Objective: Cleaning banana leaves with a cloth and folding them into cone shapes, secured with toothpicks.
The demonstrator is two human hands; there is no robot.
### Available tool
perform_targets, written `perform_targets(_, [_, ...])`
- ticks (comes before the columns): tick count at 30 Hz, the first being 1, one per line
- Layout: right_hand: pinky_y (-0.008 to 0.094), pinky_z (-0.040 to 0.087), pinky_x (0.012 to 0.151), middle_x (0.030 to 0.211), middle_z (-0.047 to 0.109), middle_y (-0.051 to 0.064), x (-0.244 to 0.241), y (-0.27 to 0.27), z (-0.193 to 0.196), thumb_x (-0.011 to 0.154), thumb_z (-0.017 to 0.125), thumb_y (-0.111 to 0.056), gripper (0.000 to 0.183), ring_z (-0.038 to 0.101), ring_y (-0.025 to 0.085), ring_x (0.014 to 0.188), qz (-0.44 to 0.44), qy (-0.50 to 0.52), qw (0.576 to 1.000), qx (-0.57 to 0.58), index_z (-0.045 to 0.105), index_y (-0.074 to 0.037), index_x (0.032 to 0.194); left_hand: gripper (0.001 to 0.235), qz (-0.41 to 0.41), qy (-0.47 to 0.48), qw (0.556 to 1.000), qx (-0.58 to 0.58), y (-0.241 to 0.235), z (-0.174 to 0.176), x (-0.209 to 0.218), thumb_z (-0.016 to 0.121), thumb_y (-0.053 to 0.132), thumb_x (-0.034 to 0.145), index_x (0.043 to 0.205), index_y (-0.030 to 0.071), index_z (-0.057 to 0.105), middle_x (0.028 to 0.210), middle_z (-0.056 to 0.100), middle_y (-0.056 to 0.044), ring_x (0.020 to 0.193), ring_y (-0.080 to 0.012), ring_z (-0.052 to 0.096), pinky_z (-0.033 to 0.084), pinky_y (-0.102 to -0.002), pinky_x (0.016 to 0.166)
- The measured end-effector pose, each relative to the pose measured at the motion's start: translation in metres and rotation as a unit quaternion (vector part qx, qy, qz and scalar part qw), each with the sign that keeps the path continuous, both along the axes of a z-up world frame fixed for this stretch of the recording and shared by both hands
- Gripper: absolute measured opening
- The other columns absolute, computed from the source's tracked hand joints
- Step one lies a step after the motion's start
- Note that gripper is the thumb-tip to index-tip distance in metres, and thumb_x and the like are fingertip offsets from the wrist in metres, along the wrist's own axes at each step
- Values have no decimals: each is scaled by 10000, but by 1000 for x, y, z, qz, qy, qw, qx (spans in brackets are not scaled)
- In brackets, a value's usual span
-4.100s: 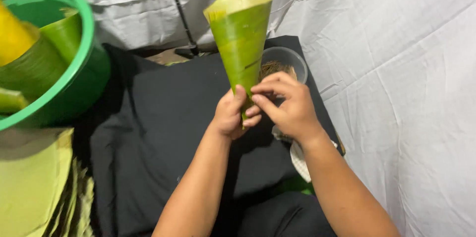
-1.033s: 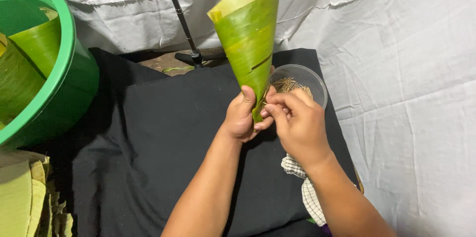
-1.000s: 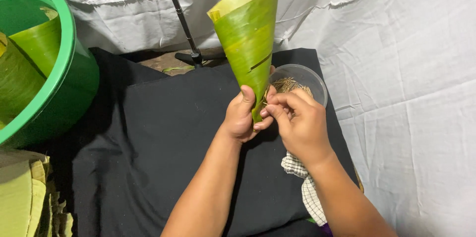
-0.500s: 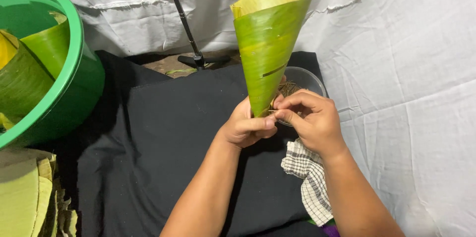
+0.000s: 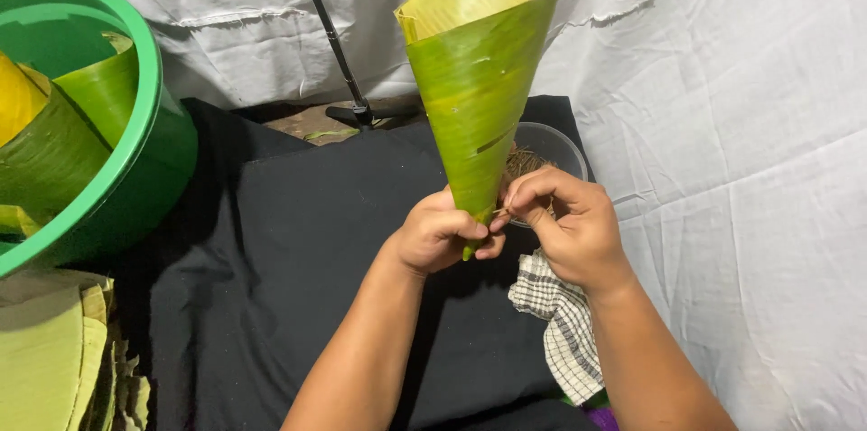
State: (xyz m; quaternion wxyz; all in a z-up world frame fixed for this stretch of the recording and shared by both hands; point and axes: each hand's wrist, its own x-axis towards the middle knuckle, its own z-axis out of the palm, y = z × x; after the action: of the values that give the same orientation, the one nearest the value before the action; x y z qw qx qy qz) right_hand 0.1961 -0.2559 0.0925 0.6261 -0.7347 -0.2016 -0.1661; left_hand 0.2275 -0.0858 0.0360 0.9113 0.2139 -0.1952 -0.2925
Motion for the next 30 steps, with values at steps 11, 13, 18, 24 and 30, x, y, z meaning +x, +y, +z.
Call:
perform_targets(11, [278, 538, 658, 775, 732, 109, -1, -15, -11, 884, 761, 48, 189, 618, 114, 690, 48, 11, 998, 48, 615, -27, 790, 787, -18, -76, 997, 20, 2, -29, -1, 490, -219, 755, 1505, 16, 440, 963, 495, -202, 723, -231, 450, 478, -351, 523])
perform_targets(13, [273, 535, 654, 782, 734, 106, -4, -15, -10, 879, 768, 45, 199, 611, 108, 685, 51, 5, 997, 50, 609, -30, 784, 802, -20, -80, 996, 24, 2, -26, -3, 491, -215, 755, 1520, 19, 424, 955, 491, -184, 712, -211, 436, 471, -343, 523])
perform_targets(18, [273, 529, 640, 759, 704, 86, -10, -16, -13, 871, 780, 52, 263, 581, 90, 693, 54, 7, 997, 55, 562, -49, 765, 747, -28, -108, 993, 27, 6, -38, -2, 501, -209, 763, 1465, 45, 475, 924, 530, -203, 664, -248, 531, 464, -358, 490])
perform_targets(24, [267, 524, 634, 745, 693, 90, -21, -6, -4, 854, 805, 43, 340, 579, 101, 680, 59, 57, 994, 75, 513, -69, 719, 730, -34, -119, 992, 23, 13, -47, -10, 519, -220, 778, 1471, 5, 486, 983, 566, -241, 634, -255, 548, 490, -385, 515])
perform_targets(30, [263, 533, 649, 771, 737, 101, -25, 3, 7, 853, 803, 43, 312, 621, 91, 697, 73, 86, 988, 104, 522, -61, 764, 686, -34, -115, 993, 23, 21, -34, -13, 539, -258, 781, 1428, -33, 521, 975, 587, -245, 670, -253, 565, 518, -389, 548])
